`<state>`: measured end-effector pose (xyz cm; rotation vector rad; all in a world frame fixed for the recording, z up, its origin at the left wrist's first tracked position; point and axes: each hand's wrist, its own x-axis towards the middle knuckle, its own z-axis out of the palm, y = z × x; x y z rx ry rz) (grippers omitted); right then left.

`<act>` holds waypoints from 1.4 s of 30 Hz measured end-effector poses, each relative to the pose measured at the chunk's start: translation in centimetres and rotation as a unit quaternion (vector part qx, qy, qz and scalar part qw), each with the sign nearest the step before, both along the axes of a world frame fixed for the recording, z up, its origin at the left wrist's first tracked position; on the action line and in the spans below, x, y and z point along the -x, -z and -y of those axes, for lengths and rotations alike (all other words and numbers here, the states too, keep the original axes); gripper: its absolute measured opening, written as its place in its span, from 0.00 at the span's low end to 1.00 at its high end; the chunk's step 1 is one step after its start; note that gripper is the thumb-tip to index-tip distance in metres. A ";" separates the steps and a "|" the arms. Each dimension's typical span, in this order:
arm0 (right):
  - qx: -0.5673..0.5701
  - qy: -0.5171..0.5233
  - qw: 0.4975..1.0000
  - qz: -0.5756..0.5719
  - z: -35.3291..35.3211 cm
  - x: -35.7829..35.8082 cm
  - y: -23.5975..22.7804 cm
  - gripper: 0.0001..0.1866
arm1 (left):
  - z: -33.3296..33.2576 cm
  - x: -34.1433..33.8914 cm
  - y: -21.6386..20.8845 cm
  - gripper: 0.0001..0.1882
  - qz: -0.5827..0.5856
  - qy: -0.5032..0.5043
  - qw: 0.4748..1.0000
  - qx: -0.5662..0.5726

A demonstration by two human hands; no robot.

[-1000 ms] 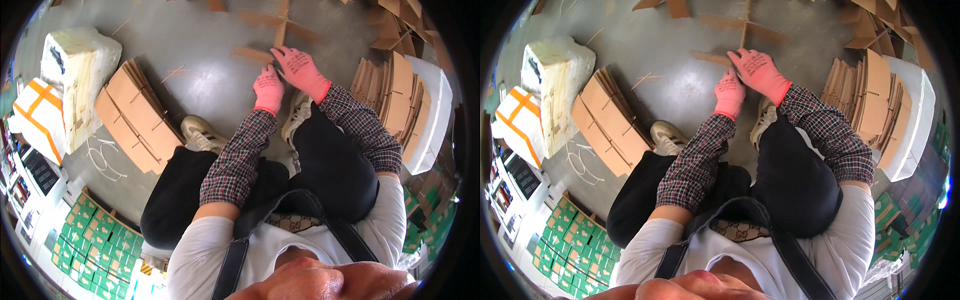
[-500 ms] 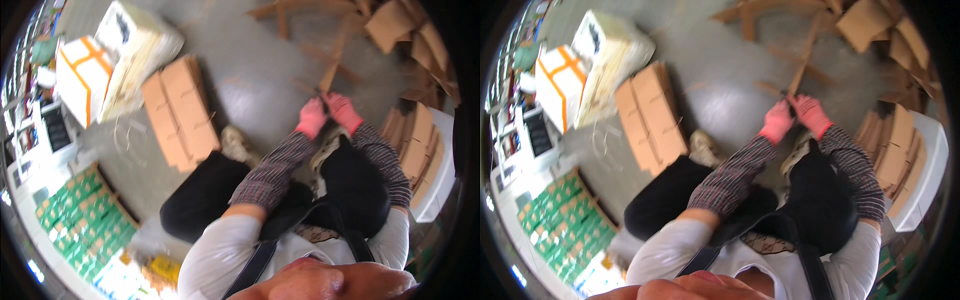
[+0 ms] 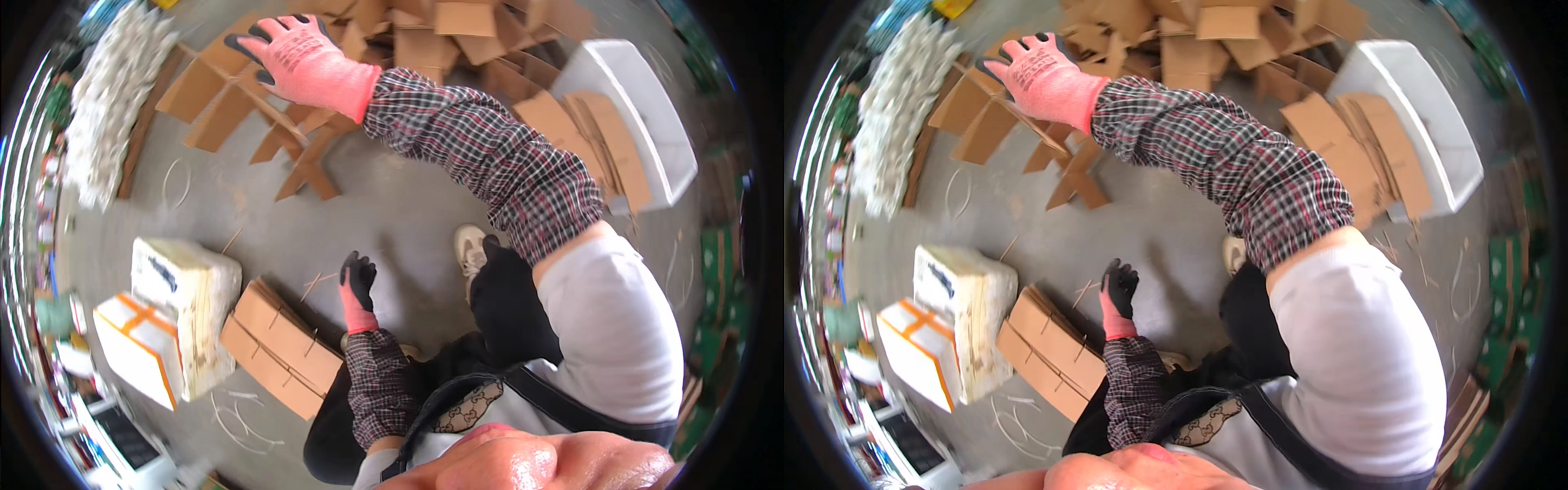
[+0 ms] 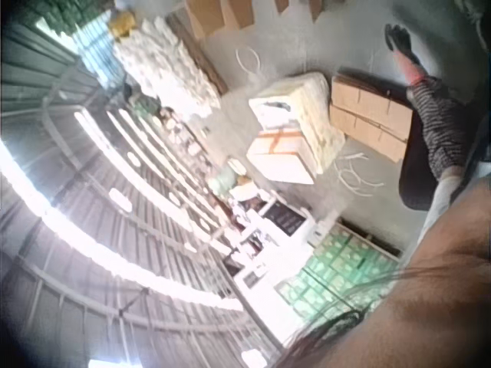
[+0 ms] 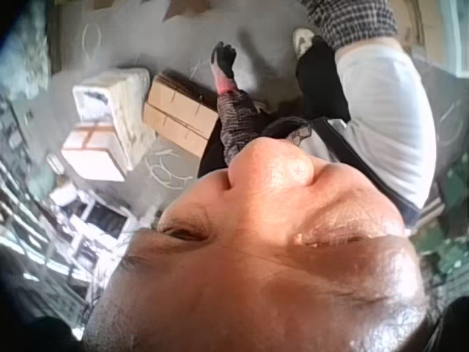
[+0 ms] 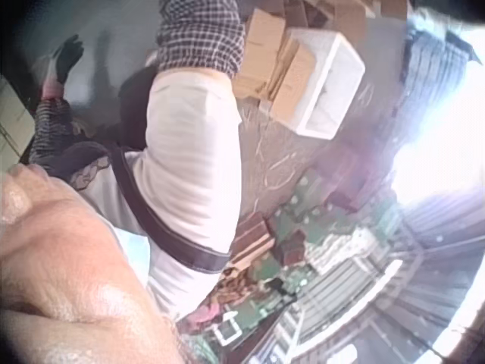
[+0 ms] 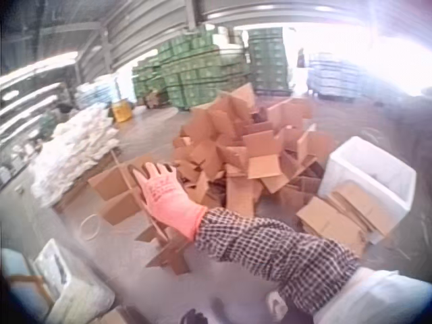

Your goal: The person assembles cardboard dividers by slotting precut cardboard strips together and then stacks the completed dividers.

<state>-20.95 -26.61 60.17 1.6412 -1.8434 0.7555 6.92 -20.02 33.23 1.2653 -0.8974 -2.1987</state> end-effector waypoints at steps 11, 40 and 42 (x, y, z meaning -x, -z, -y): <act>-0.369 0.458 0.807 0.045 -41.4 8.3 22.3 0.38 | -3.6 -4.1 10.1 0.18 0.147 0.144 0.978 -0.044; -0.202 0.321 0.787 0.487 -51.2 23.1 22.5 0.31 | 11.1 -37.4 -0.7 0.40 0.745 -0.099 0.640 0.158; -0.060 0.183 0.762 0.618 -50.6 23.8 22.1 0.29 | 12.6 -39.9 -1.6 0.24 0.497 -0.281 0.784 0.245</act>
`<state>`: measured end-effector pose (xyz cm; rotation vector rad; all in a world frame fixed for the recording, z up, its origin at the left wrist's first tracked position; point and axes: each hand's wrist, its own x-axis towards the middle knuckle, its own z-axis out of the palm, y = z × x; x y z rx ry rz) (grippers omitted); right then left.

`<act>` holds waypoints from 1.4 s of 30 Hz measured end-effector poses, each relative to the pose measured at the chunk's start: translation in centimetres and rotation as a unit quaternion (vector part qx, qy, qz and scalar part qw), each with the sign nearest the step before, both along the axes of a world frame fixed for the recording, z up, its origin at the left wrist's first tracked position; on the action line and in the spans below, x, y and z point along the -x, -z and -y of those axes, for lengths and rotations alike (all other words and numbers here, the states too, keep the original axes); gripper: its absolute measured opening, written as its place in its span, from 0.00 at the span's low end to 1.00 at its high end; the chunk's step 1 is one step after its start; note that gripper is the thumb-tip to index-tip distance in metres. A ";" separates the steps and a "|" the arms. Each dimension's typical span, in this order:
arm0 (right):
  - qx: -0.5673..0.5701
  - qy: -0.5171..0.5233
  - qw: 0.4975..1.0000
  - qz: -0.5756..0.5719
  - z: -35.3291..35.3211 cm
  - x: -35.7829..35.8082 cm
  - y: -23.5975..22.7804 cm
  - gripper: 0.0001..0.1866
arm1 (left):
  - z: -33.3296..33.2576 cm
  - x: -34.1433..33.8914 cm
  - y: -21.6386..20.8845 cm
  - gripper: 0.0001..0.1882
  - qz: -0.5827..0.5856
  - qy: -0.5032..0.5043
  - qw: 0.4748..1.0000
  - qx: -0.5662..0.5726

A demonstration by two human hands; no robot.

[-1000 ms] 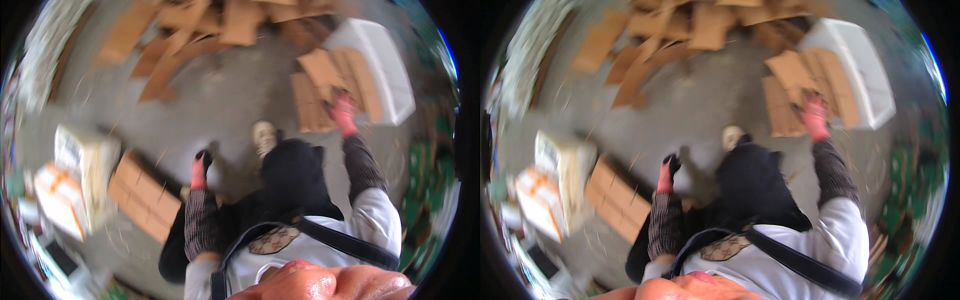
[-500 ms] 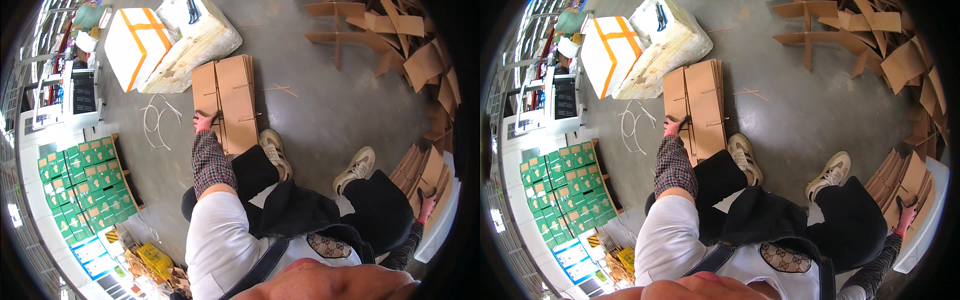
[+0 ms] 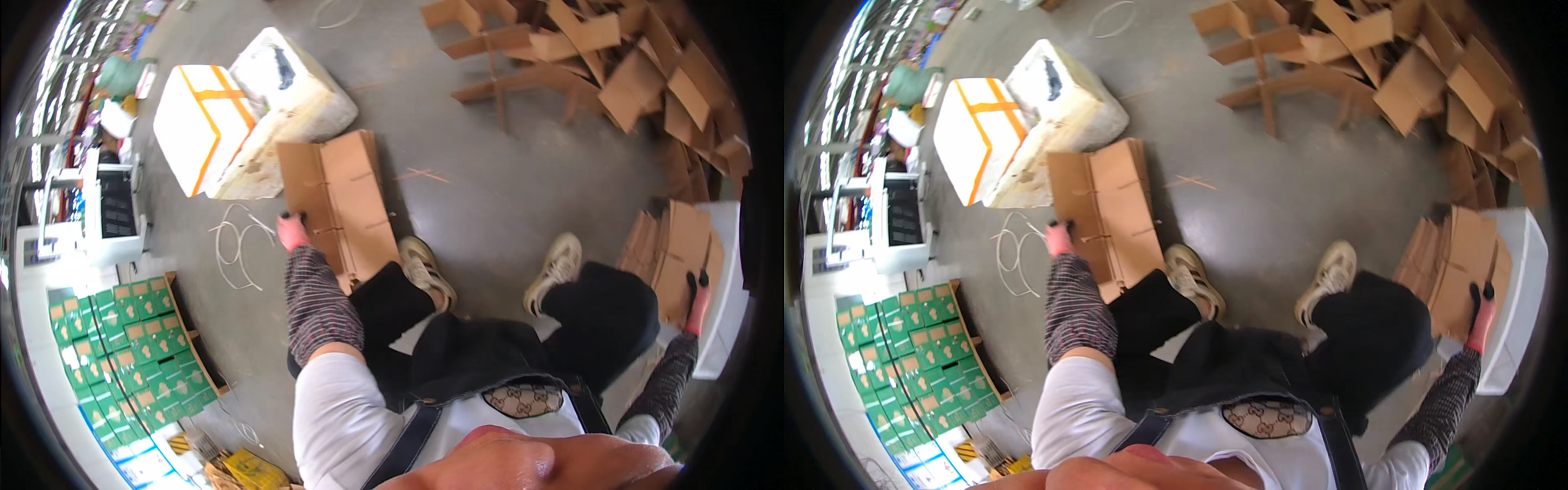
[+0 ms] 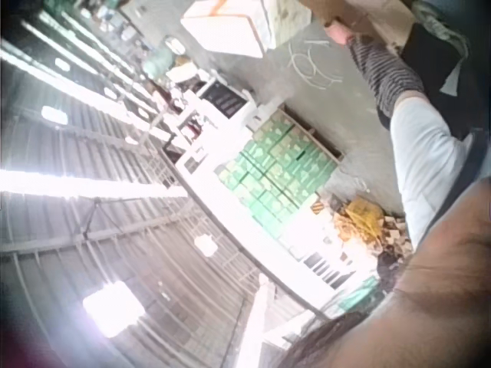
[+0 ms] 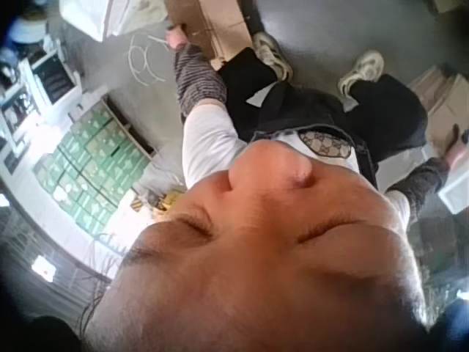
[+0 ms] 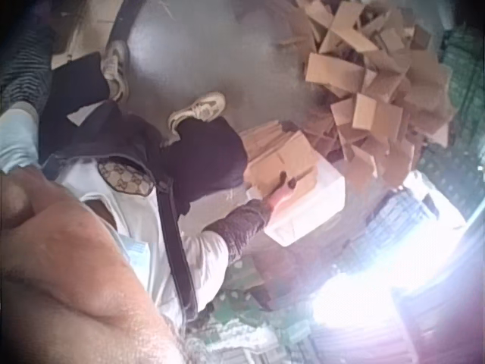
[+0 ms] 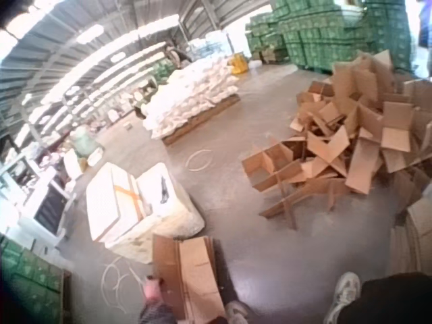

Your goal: The person assembles cardboard dividers by slotting precut cardboard strips together and then stacks the completed dividers.

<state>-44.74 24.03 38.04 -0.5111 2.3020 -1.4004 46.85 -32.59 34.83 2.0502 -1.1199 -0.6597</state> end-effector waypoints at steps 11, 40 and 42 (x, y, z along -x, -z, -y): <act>-0.034 -0.204 0.977 0.049 25.0 -21.5 -1.4 0.32 | -10.1 37.1 5.4 0.25 -0.468 0.409 0.772 -0.136; -0.210 -0.550 0.712 -0.383 29.9 -29.8 2.1 0.26 | -20.6 48.3 11.4 0.23 0.137 0.511 0.814 -0.238; -0.208 -0.549 0.705 -0.398 29.0 -28.6 1.9 0.25 | -21.4 49.0 10.0 0.24 0.175 0.517 0.815 -0.196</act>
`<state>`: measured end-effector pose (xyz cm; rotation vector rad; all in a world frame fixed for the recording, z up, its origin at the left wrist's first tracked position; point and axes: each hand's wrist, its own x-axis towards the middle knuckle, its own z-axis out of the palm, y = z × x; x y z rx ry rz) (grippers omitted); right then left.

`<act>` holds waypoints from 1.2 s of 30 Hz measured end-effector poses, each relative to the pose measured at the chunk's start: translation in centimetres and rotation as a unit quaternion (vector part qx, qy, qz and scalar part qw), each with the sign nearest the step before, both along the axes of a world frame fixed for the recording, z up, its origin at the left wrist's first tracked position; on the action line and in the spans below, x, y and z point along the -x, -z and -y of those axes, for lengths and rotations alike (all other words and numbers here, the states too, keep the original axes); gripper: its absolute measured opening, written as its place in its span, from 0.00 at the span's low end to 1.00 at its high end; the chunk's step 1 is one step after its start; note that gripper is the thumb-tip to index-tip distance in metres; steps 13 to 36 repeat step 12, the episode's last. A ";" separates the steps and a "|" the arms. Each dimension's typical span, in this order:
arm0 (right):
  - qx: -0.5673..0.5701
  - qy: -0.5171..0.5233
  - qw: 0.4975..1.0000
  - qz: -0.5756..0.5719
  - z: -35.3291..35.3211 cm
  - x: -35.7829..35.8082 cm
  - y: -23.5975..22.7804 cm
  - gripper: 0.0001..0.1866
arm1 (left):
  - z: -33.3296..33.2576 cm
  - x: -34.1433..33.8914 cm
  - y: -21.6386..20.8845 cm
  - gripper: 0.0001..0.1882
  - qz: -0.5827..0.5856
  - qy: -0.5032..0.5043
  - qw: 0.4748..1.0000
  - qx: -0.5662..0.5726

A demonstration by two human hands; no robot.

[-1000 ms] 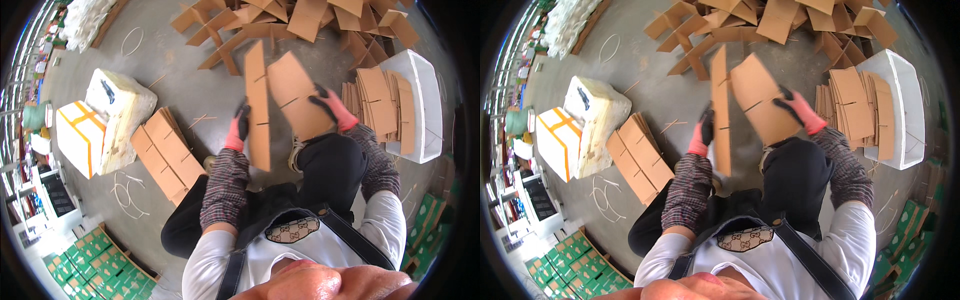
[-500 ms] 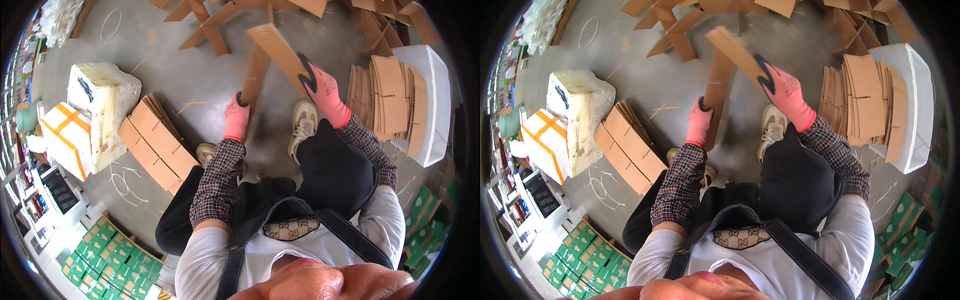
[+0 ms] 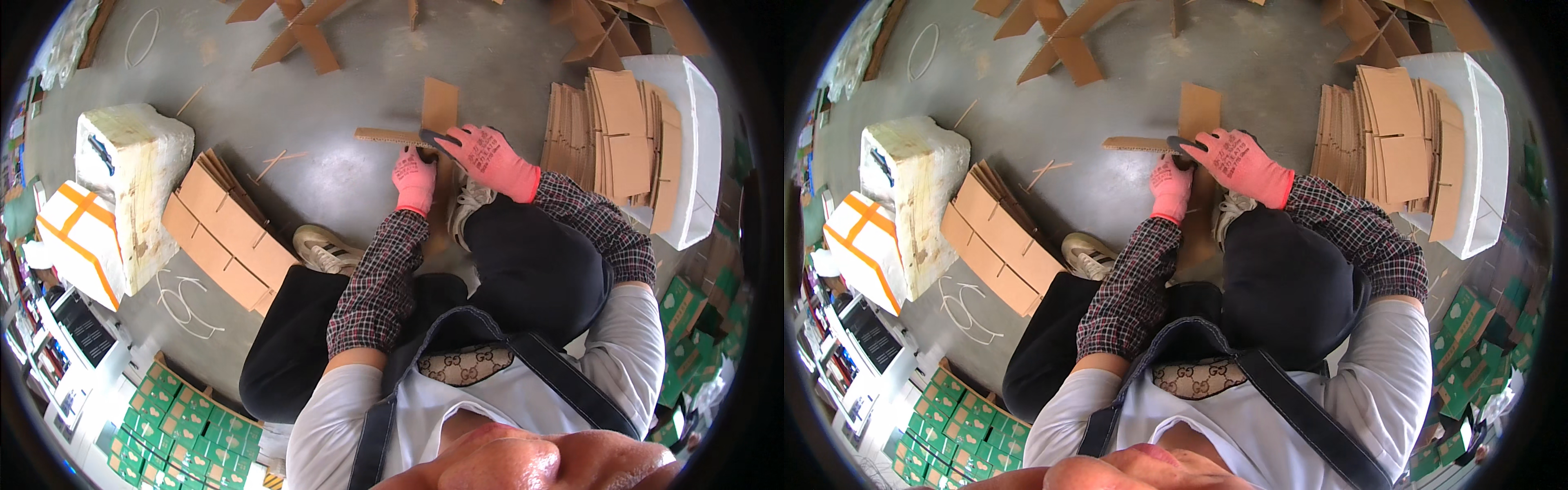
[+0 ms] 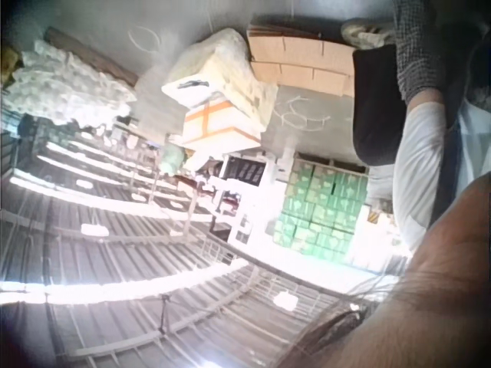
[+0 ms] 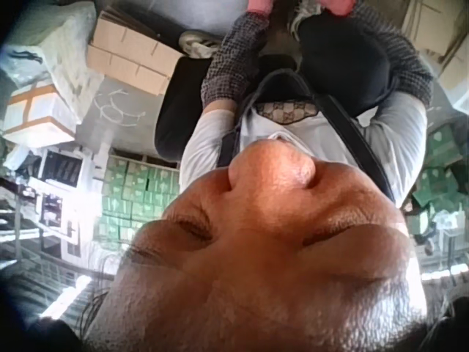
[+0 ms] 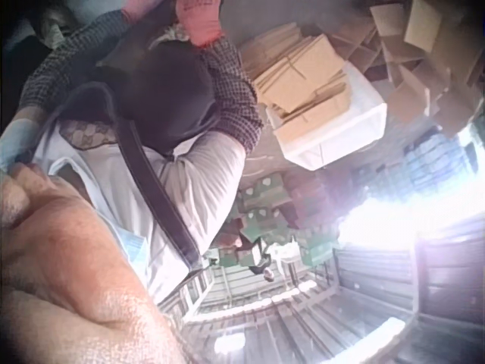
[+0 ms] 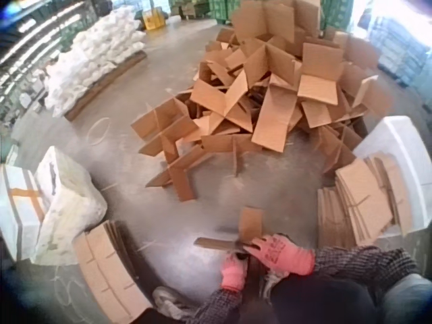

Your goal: The person assembles cardboard dividers by slotting precut cardboard strips together and then stacks the completed dividers.

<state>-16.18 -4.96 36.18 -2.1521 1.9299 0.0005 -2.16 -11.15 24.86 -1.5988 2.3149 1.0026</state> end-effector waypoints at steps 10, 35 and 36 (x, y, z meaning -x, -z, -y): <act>0.038 -0.063 0.997 0.018 0.5 -2.0 -0.8 0.24 | 1.5 0.1 8.8 0.23 -0.298 0.020 0.952 0.062; 0.019 -0.031 0.999 0.020 1.4 -1.2 -1.1 0.26 | 1.3 -0.1 9.6 0.25 -0.346 -0.007 0.938 -0.031; 0.019 -0.031 0.999 0.020 1.4 -1.2 -1.1 0.26 | 1.3 -0.1 9.6 0.25 -0.346 -0.007 0.938 -0.031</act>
